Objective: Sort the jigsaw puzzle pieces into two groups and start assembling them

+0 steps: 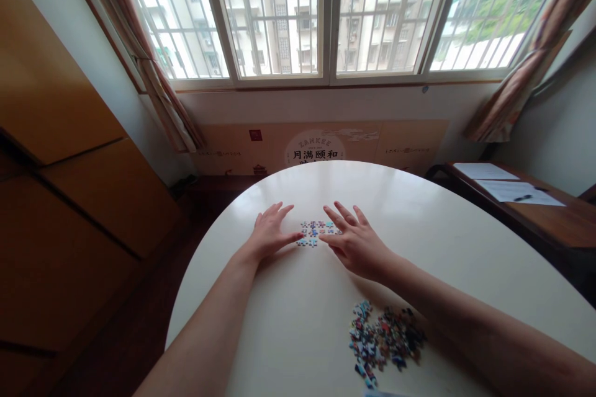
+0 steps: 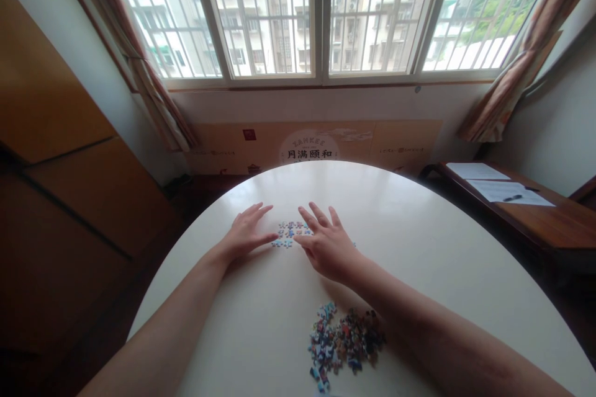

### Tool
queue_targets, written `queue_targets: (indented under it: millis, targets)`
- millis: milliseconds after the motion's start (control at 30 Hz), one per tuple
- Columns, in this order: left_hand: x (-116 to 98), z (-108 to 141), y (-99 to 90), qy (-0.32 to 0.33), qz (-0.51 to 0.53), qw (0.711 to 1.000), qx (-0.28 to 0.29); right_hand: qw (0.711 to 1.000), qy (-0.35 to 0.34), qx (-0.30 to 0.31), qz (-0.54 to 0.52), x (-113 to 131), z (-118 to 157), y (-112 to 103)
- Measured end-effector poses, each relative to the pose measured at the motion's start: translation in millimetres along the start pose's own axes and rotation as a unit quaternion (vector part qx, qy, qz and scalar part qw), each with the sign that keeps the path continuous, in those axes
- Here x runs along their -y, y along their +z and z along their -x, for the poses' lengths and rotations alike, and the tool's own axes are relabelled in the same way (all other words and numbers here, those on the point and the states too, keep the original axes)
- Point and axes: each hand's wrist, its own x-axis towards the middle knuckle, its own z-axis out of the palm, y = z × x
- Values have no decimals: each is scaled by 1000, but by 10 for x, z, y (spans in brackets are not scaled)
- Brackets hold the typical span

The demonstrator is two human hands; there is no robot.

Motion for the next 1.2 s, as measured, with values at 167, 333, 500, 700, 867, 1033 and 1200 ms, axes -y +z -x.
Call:
queue_targets:
  millis: [167,333,500,700,867,1033,1200]
  targets:
    - [41,-25,34,6,3,1000,-12,1000,-7,-6,8,-16,-7,9]
    - [102,-95,81,4,24,999,-45,998,2,-53,28,-117,-35,-314]
    - [174,-164,139,15,58,994,-91,989,-76,100,-80,-64,117,-724]
    - [156,-189,131,26,84,986,-144,963,-123,202,-131,-9,506,-755]
    - [-71,-102,-25,66,50,968,-237,954,-137,200,-175,-140,618,-670]
    - [-495,76,-188,123,18,984,-129,962,-138,175,-156,-182,592,-651]
    - [-1003,299,-224,251,-1,968,28,966,-135,162,-147,-165,584,-666]
